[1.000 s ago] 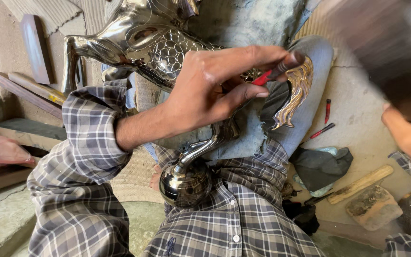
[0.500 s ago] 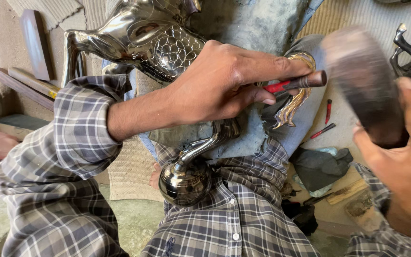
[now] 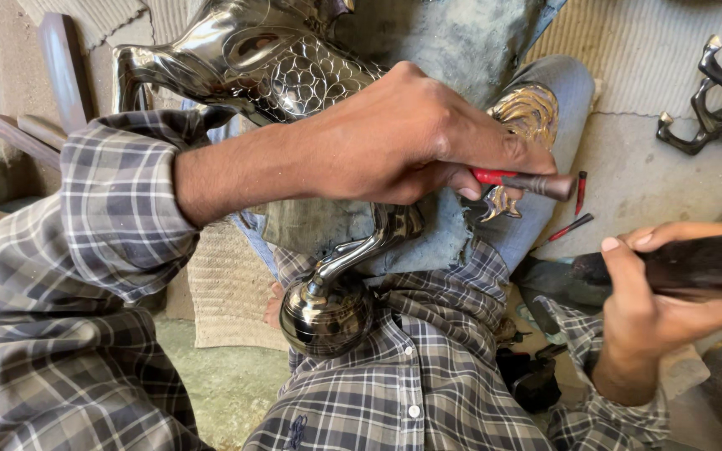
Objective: The person uses a chisel and hammer to engrave intricate patterns onto a metal horse statue. They repeatedly strike the chisel with the hammer to create detailed designs on the statue's surface.
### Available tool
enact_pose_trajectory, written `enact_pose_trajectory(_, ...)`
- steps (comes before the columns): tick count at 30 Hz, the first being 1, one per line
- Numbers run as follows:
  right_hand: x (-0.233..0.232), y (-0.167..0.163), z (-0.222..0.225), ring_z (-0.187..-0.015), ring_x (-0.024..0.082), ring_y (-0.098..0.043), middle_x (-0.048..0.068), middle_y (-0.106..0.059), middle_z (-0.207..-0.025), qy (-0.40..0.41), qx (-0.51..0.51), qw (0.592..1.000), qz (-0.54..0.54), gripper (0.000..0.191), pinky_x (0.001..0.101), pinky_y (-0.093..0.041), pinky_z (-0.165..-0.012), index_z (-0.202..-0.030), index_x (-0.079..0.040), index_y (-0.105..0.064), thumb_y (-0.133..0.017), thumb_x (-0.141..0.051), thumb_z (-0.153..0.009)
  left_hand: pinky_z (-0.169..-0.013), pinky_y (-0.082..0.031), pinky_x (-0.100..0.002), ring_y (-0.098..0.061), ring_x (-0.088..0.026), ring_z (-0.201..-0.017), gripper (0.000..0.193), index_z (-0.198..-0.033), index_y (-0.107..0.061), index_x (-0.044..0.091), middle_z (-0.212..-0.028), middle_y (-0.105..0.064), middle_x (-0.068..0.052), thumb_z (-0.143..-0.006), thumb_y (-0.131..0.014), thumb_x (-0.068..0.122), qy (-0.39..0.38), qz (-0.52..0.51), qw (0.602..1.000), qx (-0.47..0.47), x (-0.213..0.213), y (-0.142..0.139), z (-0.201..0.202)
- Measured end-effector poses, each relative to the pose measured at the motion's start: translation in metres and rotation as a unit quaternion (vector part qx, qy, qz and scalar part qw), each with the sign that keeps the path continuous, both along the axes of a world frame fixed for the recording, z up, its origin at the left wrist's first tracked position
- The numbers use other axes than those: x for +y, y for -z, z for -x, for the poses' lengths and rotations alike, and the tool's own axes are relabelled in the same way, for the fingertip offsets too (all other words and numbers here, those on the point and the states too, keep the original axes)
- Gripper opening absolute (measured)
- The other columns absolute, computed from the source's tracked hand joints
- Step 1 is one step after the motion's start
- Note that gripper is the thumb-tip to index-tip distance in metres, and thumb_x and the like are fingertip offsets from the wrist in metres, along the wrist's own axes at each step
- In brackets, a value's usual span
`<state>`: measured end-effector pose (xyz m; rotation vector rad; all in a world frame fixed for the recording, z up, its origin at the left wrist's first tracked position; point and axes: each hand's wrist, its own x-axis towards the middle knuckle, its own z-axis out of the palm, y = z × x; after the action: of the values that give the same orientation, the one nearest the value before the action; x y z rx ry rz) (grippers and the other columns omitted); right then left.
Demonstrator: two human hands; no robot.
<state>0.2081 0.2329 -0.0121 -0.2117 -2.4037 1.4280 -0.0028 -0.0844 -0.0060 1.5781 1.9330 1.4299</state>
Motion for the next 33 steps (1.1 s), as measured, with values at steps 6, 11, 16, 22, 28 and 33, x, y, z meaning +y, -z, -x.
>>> enact_pose_trajectory(6,-0.023,0.019,-0.012,-0.080,0.026,-0.065,0.015,-0.064,-0.094,-0.025,-0.022,0.992,-0.119,0.046,0.0352,-0.056,-0.081,-0.126,0.002,-0.049,-0.074,0.015,-0.090,-0.079,-0.057,-0.043,-0.074,-0.028,-0.109,0.060,-0.144,-0.064,0.014,-0.123,-0.076,-0.011,-0.086,-0.075,0.004,0.072,0.000,0.997,-0.005,0.003,-0.013,0.009)
enact_pose_trajectory(11,-0.034,0.045,-0.025,-0.084,0.028,-0.067,0.016,-0.064,-0.096,-0.011,-0.009,0.989,-0.147,0.039,0.0368,-0.055,-0.084,-0.123,0.004,-0.049,-0.070,0.015,-0.092,-0.065,-0.052,-0.047,-0.074,-0.030,-0.090,0.054,-0.137,-0.067,0.016,-0.115,-0.079,-0.007,-0.084,-0.077,0.012,0.094,-0.004,0.995,0.020,0.011,-0.019,0.011)
enact_pose_trajectory(16,-0.031,0.068,-0.033,-0.093,0.031,-0.065,0.017,-0.059,-0.114,-0.031,0.097,0.966,-0.239,0.046,0.0378,-0.056,-0.083,-0.134,0.005,-0.041,-0.066,0.017,-0.097,-0.061,-0.053,-0.041,-0.075,-0.021,-0.078,0.053,-0.138,-0.068,0.020,-0.095,-0.080,-0.003,-0.087,-0.077,0.010,0.149,0.026,0.988,0.002,0.019,-0.017,0.014)
enact_pose_trajectory(22,-0.048,0.077,-0.026,-0.083,0.024,-0.058,0.011,-0.054,-0.111,0.017,0.149,0.975,-0.164,0.051,0.0343,-0.052,-0.078,-0.133,0.005,-0.033,-0.071,0.010,-0.100,-0.059,-0.055,-0.039,-0.077,-0.017,-0.078,0.044,-0.127,-0.073,0.026,-0.093,-0.080,0.006,-0.085,-0.076,0.011,0.215,0.044,0.976,-0.013,0.029,-0.019,0.016)
enact_pose_trajectory(28,-0.056,0.062,-0.026,-0.080,0.022,-0.055,0.010,-0.053,-0.103,0.046,0.056,0.992,-0.103,0.031,0.0322,-0.049,-0.077,-0.117,-0.001,-0.046,-0.070,0.010,-0.102,-0.059,-0.054,-0.042,-0.073,-0.019,-0.074,0.046,-0.128,-0.072,0.032,-0.088,-0.079,0.008,-0.086,-0.075,0.012,0.255,0.101,0.962,0.001,0.034,-0.024,0.019)
enact_pose_trajectory(33,-0.055,0.075,-0.028,-0.091,0.028,-0.057,0.017,-0.053,-0.100,0.026,0.090,0.978,-0.184,0.039,0.0405,-0.050,-0.082,-0.112,0.010,-0.042,-0.062,0.005,-0.079,-0.056,-0.053,-0.042,-0.075,-0.016,-0.075,0.036,-0.122,-0.074,0.023,-0.089,-0.079,0.006,-0.090,-0.073,0.006,0.228,0.041,0.973,-0.009,0.033,-0.027,0.019)
